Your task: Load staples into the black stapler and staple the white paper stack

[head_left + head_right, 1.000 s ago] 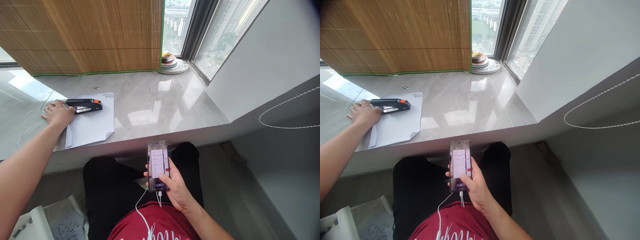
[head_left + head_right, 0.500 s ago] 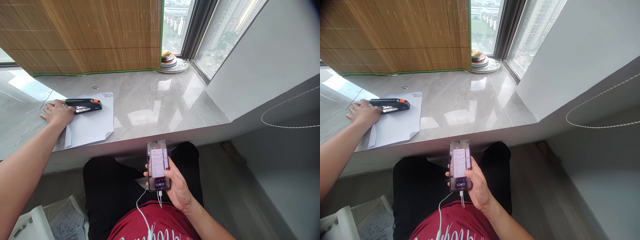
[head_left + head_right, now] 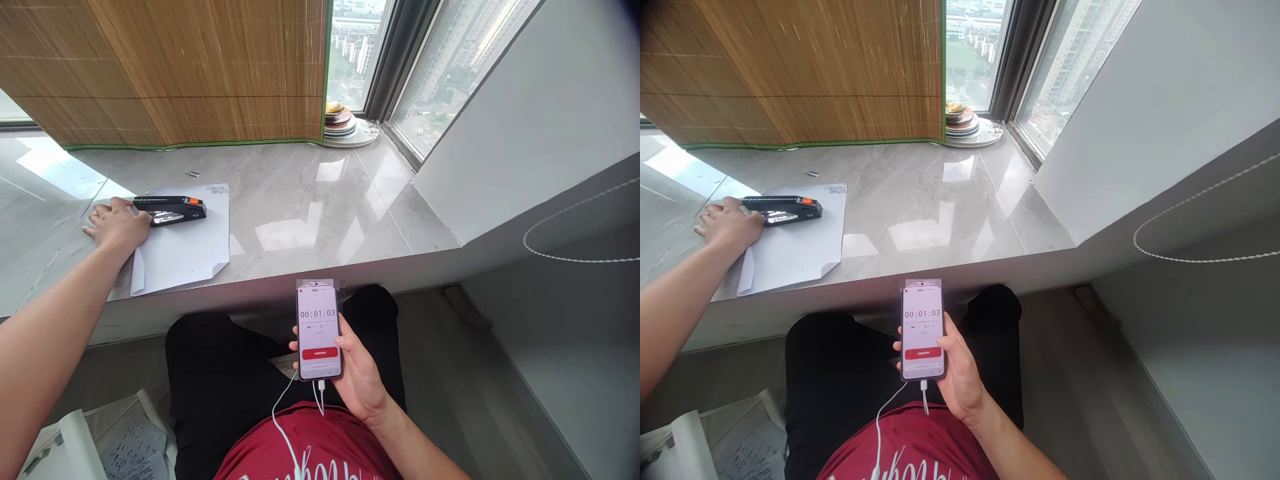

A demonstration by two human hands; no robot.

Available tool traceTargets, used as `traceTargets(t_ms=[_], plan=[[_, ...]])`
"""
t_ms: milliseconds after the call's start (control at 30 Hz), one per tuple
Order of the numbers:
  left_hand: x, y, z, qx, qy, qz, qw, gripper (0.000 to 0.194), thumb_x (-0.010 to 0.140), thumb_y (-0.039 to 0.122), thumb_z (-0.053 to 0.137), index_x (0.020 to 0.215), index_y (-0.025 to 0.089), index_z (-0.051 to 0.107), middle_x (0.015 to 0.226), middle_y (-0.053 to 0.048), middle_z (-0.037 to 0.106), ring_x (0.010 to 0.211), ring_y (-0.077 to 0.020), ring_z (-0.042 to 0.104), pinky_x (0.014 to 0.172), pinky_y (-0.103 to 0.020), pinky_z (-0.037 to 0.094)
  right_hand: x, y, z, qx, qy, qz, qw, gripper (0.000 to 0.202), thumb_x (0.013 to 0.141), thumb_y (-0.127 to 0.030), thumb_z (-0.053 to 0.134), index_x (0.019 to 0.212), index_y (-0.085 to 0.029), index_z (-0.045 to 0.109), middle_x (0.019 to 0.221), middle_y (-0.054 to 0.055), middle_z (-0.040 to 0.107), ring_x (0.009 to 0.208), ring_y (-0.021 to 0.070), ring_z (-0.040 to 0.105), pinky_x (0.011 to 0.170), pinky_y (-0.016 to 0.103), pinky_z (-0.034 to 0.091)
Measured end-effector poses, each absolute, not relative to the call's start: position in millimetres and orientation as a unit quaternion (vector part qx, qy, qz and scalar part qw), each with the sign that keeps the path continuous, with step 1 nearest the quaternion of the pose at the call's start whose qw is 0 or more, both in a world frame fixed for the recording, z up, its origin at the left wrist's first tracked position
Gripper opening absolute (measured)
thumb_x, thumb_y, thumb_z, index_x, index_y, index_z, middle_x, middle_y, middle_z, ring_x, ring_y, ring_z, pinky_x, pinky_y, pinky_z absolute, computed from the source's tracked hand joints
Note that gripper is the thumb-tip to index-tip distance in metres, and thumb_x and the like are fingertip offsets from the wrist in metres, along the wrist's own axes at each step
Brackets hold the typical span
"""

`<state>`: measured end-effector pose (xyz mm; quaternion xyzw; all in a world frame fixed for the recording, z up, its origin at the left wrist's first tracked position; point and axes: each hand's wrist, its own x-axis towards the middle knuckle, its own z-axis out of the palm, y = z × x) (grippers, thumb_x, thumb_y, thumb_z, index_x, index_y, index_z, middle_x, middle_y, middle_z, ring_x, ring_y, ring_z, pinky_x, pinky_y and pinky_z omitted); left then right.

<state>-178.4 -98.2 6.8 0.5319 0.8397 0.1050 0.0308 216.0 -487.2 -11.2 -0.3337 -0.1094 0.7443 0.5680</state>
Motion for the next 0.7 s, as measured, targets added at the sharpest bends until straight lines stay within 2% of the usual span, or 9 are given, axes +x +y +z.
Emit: traceTargets(t_ms=[533,700], plan=[[-176.0,-100.7,8.8,0.531,0.840,0.108,0.031,0.069,0.095,0.048,0.050,0.153,0.010,0.048,0.165,-0.032,0.038,0.158,-0.0491,0.032,0.127,-0.072,0.019,219.0,-486.0,-13.2,-0.308,-0.072,0.758,0.570,0.062,0.103,-0.047,0.059,0.160,-0.028,0.047,0.137,0.016,0.073,0.120,0.0357,0.074,0.100,0.059,0.058],[-178.8,-99.2,7.4,0.532,0.840,0.106,0.032,0.069,0.097,0.049,0.049,0.154,0.010,0.048,0.164,-0.032,0.038,0.158,-0.0487,0.032,0.128,-0.071,0.019,221.9,-485.9,-13.1,-0.294,-0.050,0.773,0.560,0.062,0.105,-0.061,0.051,0.156,-0.026,0.054,0.145,0.017,0.069,0.122,0.0347,0.072,0.103,0.058,0.056]])
